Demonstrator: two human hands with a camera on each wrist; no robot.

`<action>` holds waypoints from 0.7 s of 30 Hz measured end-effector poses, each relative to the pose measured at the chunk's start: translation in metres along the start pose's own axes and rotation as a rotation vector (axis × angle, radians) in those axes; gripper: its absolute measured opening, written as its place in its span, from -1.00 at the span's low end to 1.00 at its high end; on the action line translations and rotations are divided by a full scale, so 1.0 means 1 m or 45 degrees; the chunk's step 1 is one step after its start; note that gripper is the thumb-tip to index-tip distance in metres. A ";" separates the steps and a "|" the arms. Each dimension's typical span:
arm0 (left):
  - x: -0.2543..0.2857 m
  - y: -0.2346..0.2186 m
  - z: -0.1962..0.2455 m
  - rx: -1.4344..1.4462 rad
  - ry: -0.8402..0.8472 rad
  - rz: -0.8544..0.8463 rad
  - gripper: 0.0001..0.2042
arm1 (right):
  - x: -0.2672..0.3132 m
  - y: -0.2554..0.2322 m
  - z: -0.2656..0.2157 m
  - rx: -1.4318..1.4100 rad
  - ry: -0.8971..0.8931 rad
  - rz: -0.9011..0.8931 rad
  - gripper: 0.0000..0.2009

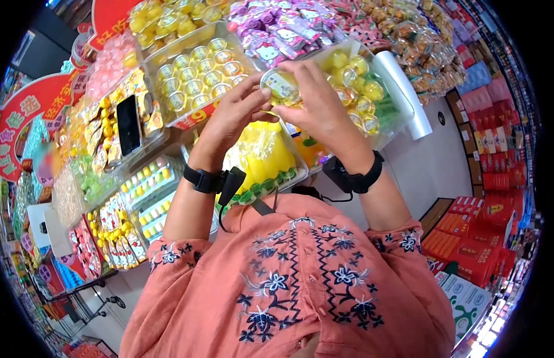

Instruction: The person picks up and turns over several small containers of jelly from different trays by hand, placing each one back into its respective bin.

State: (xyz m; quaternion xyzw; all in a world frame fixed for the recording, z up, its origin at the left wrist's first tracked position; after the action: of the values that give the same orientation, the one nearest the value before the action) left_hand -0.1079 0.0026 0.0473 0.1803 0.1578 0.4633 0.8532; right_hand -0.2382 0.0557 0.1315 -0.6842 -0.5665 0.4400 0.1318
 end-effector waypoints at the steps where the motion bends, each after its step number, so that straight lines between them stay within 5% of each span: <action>1: 0.003 -0.005 0.000 0.020 0.002 0.034 -0.49 | 0.000 0.004 -0.001 -0.028 0.011 -0.017 -0.41; 9: 0.014 -0.041 0.005 0.060 0.019 0.122 -0.56 | -0.012 0.048 0.033 -0.776 0.570 -0.426 -0.67; 21: 0.033 -0.100 -0.001 0.008 0.030 0.321 -0.62 | -0.041 0.119 0.038 -0.854 0.947 -0.820 -0.78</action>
State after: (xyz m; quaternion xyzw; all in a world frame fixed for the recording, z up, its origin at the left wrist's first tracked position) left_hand -0.0178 -0.0199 -0.0024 0.1960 0.1455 0.5684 0.7857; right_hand -0.1872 -0.0317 0.0469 -0.5905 -0.7693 -0.0943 0.2249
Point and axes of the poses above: each hand's wrist, its own x-axis away from the middle knuckle, its own y-axis out of the palm, z = x × y, the point moved 7 cm from there along -x, towards the middle knuckle, and after that the axes turned 12 degrees about y, right-handed, at the moved point
